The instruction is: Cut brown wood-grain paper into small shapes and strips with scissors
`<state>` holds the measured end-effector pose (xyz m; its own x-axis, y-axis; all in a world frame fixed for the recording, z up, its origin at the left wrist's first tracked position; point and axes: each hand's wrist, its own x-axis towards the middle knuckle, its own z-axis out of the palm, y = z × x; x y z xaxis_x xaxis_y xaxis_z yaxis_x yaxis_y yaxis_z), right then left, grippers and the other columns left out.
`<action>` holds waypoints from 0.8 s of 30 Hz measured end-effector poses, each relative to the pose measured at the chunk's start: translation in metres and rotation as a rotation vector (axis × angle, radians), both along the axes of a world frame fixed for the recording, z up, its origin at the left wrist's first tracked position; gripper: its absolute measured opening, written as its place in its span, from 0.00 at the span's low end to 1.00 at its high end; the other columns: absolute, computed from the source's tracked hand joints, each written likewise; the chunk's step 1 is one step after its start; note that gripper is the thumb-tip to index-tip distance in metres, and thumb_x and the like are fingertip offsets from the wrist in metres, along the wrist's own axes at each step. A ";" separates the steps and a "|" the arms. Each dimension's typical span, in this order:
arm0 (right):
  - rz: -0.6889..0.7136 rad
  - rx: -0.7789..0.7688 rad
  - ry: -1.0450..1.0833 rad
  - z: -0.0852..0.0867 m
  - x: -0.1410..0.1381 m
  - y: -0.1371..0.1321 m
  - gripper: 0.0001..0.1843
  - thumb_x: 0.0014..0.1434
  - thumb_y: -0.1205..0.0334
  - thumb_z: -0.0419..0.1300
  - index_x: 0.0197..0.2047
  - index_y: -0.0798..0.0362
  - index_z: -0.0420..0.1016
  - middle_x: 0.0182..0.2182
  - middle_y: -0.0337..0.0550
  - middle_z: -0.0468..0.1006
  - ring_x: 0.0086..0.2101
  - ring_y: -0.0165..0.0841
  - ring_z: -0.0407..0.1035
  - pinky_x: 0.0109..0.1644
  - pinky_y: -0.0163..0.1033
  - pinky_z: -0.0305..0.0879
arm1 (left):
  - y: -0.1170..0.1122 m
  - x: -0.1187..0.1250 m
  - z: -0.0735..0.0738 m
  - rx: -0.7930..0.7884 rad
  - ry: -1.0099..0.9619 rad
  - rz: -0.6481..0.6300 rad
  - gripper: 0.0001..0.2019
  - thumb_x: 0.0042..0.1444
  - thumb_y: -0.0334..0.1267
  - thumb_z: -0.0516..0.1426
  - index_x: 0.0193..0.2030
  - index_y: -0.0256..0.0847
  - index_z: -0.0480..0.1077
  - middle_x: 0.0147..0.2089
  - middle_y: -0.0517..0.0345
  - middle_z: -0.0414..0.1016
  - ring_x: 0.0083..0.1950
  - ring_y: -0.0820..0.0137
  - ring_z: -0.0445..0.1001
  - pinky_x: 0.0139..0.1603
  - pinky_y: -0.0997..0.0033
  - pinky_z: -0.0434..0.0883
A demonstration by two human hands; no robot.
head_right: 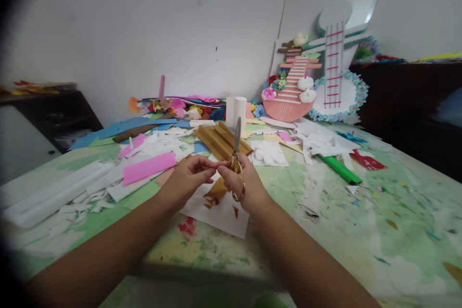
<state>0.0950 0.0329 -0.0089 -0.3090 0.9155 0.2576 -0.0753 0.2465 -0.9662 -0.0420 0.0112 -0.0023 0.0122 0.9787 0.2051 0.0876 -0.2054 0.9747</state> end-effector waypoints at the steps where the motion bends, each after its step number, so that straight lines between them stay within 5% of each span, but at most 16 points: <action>1: 0.009 0.002 0.019 0.000 0.000 0.000 0.11 0.47 0.57 0.55 0.32 0.53 0.60 0.23 0.36 0.68 0.18 0.23 0.56 0.22 0.32 0.55 | -0.001 0.001 0.001 -0.012 -0.061 -0.028 0.09 0.43 0.39 0.57 0.27 0.38 0.60 0.34 0.56 0.71 0.36 0.72 0.69 0.34 0.72 0.65; 6: -0.020 -0.004 0.011 0.005 -0.001 -0.001 0.11 0.46 0.57 0.55 0.31 0.53 0.58 0.18 0.32 0.63 0.17 0.23 0.55 0.22 0.32 0.54 | 0.000 0.001 0.003 -0.007 -0.192 0.015 0.10 0.39 0.35 0.60 0.23 0.37 0.60 0.22 0.65 0.66 0.25 0.78 0.66 0.28 0.76 0.63; 13: -0.301 0.173 -0.503 -0.003 0.003 0.003 0.17 0.45 0.48 0.55 0.28 0.51 0.55 0.19 0.32 0.61 0.19 0.25 0.55 0.22 0.32 0.50 | 0.004 -0.005 0.005 -0.023 -0.239 0.126 0.08 0.40 0.37 0.59 0.27 0.35 0.66 0.23 0.63 0.66 0.20 0.80 0.62 0.22 0.77 0.62; 18: -0.237 0.237 -0.705 0.001 0.003 -0.004 0.19 0.46 0.45 0.52 0.31 0.51 0.57 0.21 0.34 0.64 0.22 0.28 0.58 0.24 0.33 0.52 | 0.000 -0.003 0.010 -0.124 -0.255 0.120 0.08 0.46 0.39 0.53 0.27 0.35 0.65 0.22 0.61 0.66 0.21 0.78 0.66 0.24 0.76 0.65; 24: -0.228 0.266 -0.703 0.003 0.003 -0.003 0.19 0.45 0.44 0.54 0.30 0.51 0.58 0.21 0.34 0.64 0.22 0.27 0.57 0.24 0.33 0.52 | -0.001 -0.001 0.010 -0.168 -0.233 0.071 0.06 0.46 0.32 0.53 0.32 0.39 0.58 0.26 0.60 0.70 0.25 0.74 0.71 0.30 0.69 0.69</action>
<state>0.0983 0.0295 -0.0062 -0.2923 0.9110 0.2909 0.6124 0.4119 -0.6748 -0.0430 0.0105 0.0077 -0.0857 0.9959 0.0293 -0.1339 -0.0406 0.9902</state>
